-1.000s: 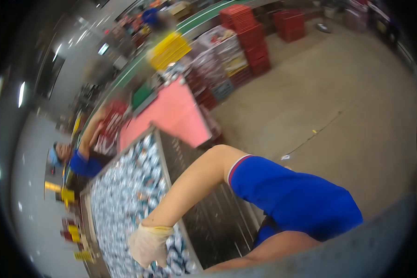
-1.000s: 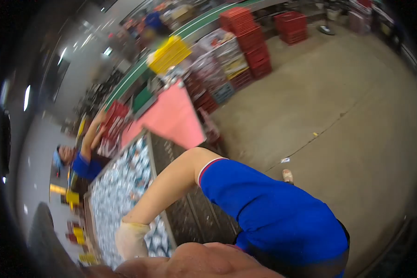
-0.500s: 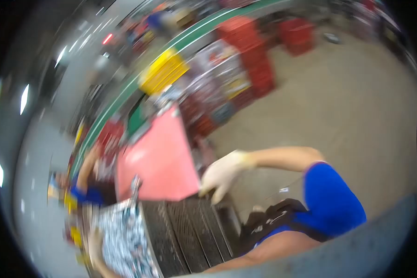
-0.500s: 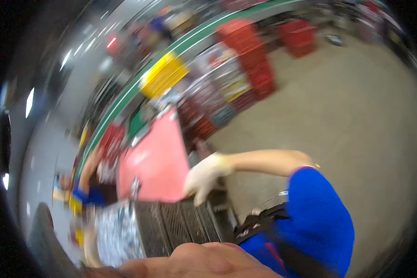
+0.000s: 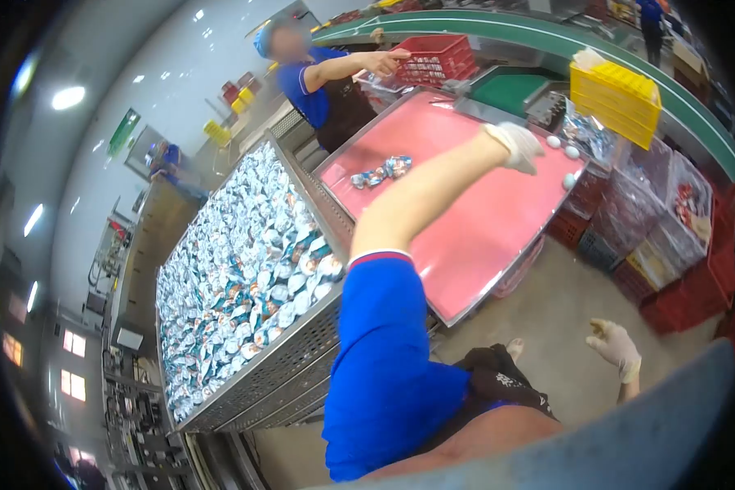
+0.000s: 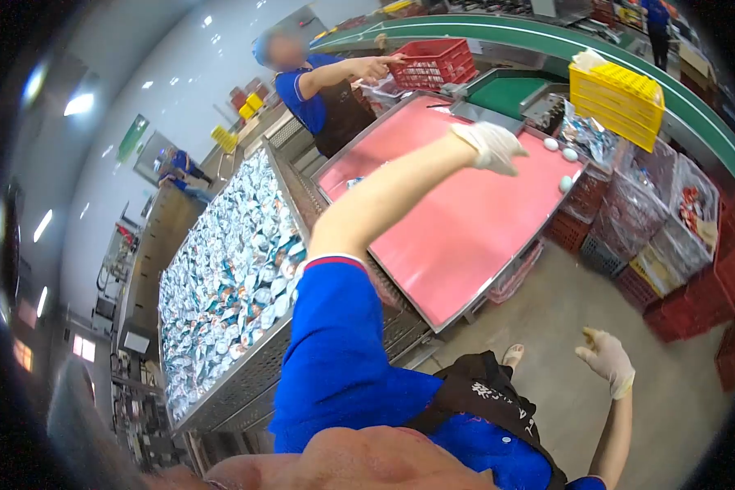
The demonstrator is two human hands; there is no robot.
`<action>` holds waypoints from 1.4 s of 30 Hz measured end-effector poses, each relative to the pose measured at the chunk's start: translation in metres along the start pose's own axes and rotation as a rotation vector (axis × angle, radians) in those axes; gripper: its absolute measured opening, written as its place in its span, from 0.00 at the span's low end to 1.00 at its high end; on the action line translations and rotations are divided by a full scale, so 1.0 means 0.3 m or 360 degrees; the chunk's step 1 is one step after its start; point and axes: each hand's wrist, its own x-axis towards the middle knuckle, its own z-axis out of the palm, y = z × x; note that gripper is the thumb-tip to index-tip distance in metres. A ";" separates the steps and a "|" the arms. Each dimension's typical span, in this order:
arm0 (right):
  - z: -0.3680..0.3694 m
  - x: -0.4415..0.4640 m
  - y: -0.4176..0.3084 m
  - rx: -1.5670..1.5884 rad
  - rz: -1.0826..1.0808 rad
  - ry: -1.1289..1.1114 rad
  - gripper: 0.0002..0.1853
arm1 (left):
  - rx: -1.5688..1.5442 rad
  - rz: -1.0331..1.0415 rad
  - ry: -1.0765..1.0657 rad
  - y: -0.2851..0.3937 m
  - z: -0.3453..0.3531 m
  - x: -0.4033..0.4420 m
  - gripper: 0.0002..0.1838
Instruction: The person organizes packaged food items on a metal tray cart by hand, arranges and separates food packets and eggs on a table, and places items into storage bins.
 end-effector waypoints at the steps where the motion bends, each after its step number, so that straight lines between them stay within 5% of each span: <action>1: 0.012 0.044 0.104 -0.0082 0.0071 0.0033 0.30 | 0.0047 0.0009 -0.0083 -0.010 0.048 0.095 0.28; 6: 0.124 0.171 0.481 -0.0362 0.0256 -0.0137 0.29 | -0.0346 -0.0271 -0.0348 -0.048 0.380 0.374 0.27; 8: 0.139 0.230 0.546 -0.0166 0.0372 -0.0362 0.29 | -0.0578 -0.0454 -0.0520 -0.039 0.536 0.421 0.35; 10: 0.143 0.300 0.614 -0.0058 0.0428 -0.0487 0.30 | -0.0900 -0.0766 -0.0262 0.024 0.719 0.390 0.50; 12: 0.111 0.388 0.693 -0.0079 0.0359 -0.0527 0.31 | -0.1309 -0.1135 -0.0467 0.124 0.713 0.321 0.62; 15: -0.018 0.592 0.778 -0.0145 0.0123 -0.0371 0.31 | -0.1721 -0.1402 -0.0385 0.264 0.992 0.357 0.66; 16: -0.137 0.642 0.663 -0.0228 0.0240 -0.0231 0.30 | -0.1721 -0.1418 -0.0387 0.281 1.036 0.353 0.67; 21: -0.547 0.868 0.966 -0.0255 0.0045 0.0804 0.33 | -0.1416 -0.1435 -0.0456 0.289 1.132 0.414 0.69; 24: -0.878 0.939 1.031 -0.0413 0.0356 0.1512 0.32 | -0.1120 -0.1553 -0.0532 0.306 1.233 0.430 0.71; 29: -1.242 0.971 1.334 -0.0577 0.0595 0.2142 0.33 | -0.0956 -0.1587 -0.0840 0.304 1.221 0.443 0.72; 36: -1.517 0.673 1.622 -0.1035 0.1348 0.2310 0.37 | -0.0784 -0.1616 -0.1398 0.247 1.161 0.529 0.64; 39: -1.554 0.569 1.682 -0.1278 0.1658 0.2114 0.41 | -0.0673 -0.1506 -0.1301 0.253 1.109 0.615 0.60; 42: -1.534 0.535 1.733 -0.0938 0.1668 0.1684 0.26 | -0.0555 -0.1378 -0.0979 0.266 1.030 0.763 0.55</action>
